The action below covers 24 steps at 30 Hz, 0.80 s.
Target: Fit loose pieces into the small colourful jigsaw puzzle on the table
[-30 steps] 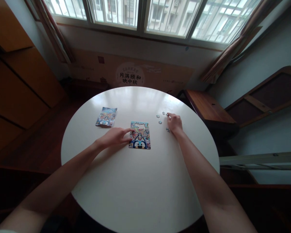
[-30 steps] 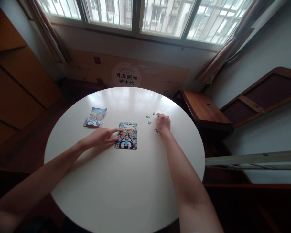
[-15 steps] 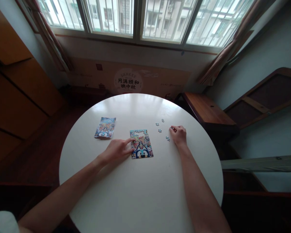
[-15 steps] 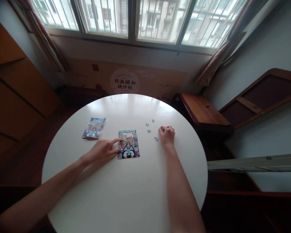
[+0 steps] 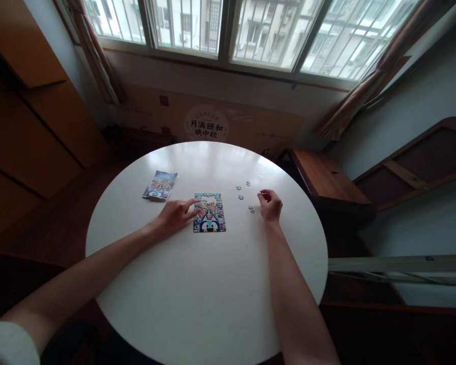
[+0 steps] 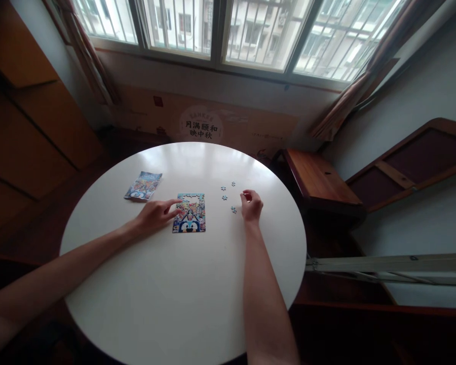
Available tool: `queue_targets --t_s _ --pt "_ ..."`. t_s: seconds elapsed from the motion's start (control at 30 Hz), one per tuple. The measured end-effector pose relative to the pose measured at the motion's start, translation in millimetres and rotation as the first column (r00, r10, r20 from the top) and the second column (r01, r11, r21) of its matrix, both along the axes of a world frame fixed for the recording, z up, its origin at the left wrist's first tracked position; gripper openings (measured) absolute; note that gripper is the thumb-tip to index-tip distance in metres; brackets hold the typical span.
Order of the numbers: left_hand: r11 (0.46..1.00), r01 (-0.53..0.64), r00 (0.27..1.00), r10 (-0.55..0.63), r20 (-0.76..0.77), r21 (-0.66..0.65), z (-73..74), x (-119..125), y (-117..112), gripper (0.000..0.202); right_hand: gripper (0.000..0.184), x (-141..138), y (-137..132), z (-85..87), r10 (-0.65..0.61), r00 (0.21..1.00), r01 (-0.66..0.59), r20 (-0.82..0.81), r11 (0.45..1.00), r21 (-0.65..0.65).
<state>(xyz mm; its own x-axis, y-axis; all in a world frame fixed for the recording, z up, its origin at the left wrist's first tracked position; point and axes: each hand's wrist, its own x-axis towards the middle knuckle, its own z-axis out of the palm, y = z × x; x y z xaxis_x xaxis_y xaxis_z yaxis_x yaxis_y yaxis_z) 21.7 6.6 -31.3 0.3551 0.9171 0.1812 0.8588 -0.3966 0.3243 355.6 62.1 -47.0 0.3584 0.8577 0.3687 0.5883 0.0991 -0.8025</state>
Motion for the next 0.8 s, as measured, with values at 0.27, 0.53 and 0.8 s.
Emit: queue_targets --t_s 0.27,0.53,0.8 --pt "0.999 -0.043 0.999 0.043 -0.002 -0.014 1.0 1.6 -1.2 0.045 0.030 -30.1 -1.9 8.1 0.076 0.992 -0.062 -0.099 0.989 0.136" --pt "1.000 -0.004 0.999 0.004 -0.034 0.000 -1.3 2.6 4.7 0.052 0.033 -74.9 -4.5 19.5 0.393 0.806 -0.419 -0.442 0.907 0.042" --pt "0.997 0.066 0.998 -0.066 -0.009 0.047 -3.1 -2.3 9.6 0.049 0.040 -105.6 -4.1 11.7 0.355 0.749 -0.439 -0.559 0.898 -0.019"
